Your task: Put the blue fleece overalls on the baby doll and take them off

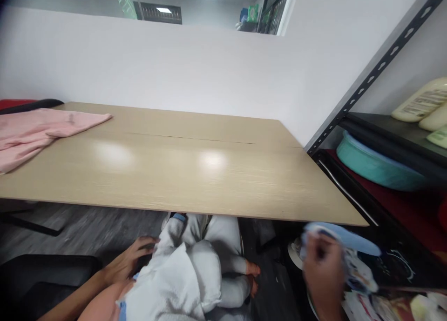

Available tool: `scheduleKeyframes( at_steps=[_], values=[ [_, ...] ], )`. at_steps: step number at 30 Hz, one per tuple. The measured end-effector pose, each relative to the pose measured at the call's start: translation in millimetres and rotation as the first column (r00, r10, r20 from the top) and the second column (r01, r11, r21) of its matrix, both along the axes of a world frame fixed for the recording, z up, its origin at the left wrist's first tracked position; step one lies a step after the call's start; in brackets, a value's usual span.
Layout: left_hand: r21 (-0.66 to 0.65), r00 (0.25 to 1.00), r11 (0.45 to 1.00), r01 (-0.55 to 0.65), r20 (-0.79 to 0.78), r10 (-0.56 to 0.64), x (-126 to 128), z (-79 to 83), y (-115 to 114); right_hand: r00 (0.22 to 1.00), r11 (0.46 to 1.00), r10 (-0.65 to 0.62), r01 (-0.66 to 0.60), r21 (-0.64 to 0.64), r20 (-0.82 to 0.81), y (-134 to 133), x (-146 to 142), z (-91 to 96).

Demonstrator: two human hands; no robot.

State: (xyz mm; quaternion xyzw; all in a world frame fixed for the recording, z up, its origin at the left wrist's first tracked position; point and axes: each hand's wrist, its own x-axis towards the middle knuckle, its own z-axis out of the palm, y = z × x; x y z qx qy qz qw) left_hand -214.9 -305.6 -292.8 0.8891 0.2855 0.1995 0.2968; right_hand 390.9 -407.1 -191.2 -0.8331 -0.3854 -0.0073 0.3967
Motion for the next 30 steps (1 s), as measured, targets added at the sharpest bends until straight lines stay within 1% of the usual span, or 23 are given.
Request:
scheduleKeyframes(
  at_steps=[1, 2, 3, 4, 5, 6, 7, 8, 10, 11, 13, 15, 16, 18, 20, 21, 22, 24, 26, 27, 30],
  values=[
    [-0.036, 1.000, 0.999, -0.006, 0.011, 0.007, -6, -9.3, -5, 0.985, 0.988, 0.157, -0.156, 0.015, -0.077, 15, -32, -3.1],
    [-0.079, 1.000, 0.997, -0.013, 0.010, 0.014, -9, -14.6, -9, 0.912, 0.920, 0.381, -0.390, -0.029, -0.154, 27, -64, -4.6],
    [-0.118, 1.000, 0.993, -0.028, 0.000, 0.029, -9, -15.8, -13, 0.770, 0.776, 0.597, -0.626, -0.084, -0.223, 37, -94, -4.6],
    [-0.151, 0.999, 0.988, -0.033, -0.018, 0.031, -9, -13.2, -15, 0.592, 0.580, 0.754, -0.804, -0.134, -0.286, 43, -120, -3.0],
    [-0.168, 0.999, 0.985, -0.027, -0.038, 0.021, -8, -7.2, -16, 0.457, 0.428, 0.824, -0.890, -0.160, -0.337, 45, -140, -0.3],
    [-0.168, 0.998, 0.986, -0.007, -0.055, -0.002, -7, 1.4, -17, 0.385, 0.347, 0.838, -0.923, -0.166, -0.386, 45, -153, 3.3],
    [-0.150, 0.997, 0.988, 0.032, -0.068, -0.042, -6, 11.7, -16, 0.345, 0.303, 0.837, -0.938, -0.166, -0.425, 42, -161, 7.3],
    [-0.121, 0.993, 0.990, 0.078, -0.081, -0.088, -6, 23.2, -15, 0.342, 0.305, 0.820, -0.939, -0.156, -0.459, 37, -164, 11.5],
    [-0.063, 0.977, 0.983, 0.172, -0.120, -0.178, -4, 47.4, -12, 0.353, 0.339, 0.770, -0.932, -0.128, -0.531, 24, -162, 19.3],
    [-0.049, 0.967, 0.978, 0.201, -0.150, -0.206, -2, 59.5, -10, 0.349, 0.347, 0.740, -0.930, -0.119, -0.575, 17, -160, 22.8],
    [-0.062, 0.944, 0.967, 0.246, -0.211, -0.253, 6, 83.0, -7, 0.337, 0.336, 0.672, -0.932, -0.133, -0.660, 4, -160, 29.3],
    [-0.090, 0.931, 0.961, 0.262, -0.238, -0.276, 17, 105.3, -5, 0.338, 0.312, 0.635, -0.935, -0.170, -0.695, -5, -166, 35.2],
    [-0.102, 0.932, 0.961, 0.259, -0.234, -0.276, 23, 115.8, -4, 0.348, 0.312, 0.631, -0.932, -0.184, -0.694, -8, -171, 38.0],
    [-0.129, 0.945, 0.963, 0.236, -0.201, -0.259, 35, 135.3, -3, 0.367, 0.328, 0.630, -0.925, -0.194, -0.684, -12, -180, 42.4],
    [-0.159, 0.951, 0.962, 0.222, -0.180, -0.250, 45, 152.4, -3, 0.378, 0.358, 0.598, -0.915, -0.187, -0.707, -15, -184, 43.8],
    [-0.170, 0.948, 0.959, 0.227, -0.187, -0.258, 49, 160.1, -3, 0.373, 0.370, 0.571, -0.912, -0.176, -0.732, -16, -184, 42.8],
    [-0.180, 0.939, 0.954, 0.241, -0.205, -0.276, 53, 167.2, -4, 0.351, 0.374, 0.544, -0.915, -0.153, -0.762, -17, -183, 40.6],
    [-0.198, 0.914, 0.941, 0.276, -0.247, -0.320, 59, 179.5, -6, 0.268, 0.385, 0.498, -0.920, -0.066, -0.825, -17, -179, 32.4],
    [-0.192, 0.902, 0.933, 0.304, -0.257, -0.347, 64, 188.9, -7, 0.176, 0.420, 0.466, -0.906, 0.042, -0.867, -16, -176, 21.3],
    [-0.173, 0.902, 0.932, 0.319, -0.246, -0.354, 67, 192.8, -7, 0.150, 0.445, 0.458, -0.892, 0.080, -0.876, -15, -175, 15.4],
    [-0.082, 0.891, 0.915, 0.395, -0.207, -0.403, 79, 202.8, -2, 0.147, 0.518, 0.453, -0.846, 0.126, -0.879, -10, -176, 0.1]
  ],
)
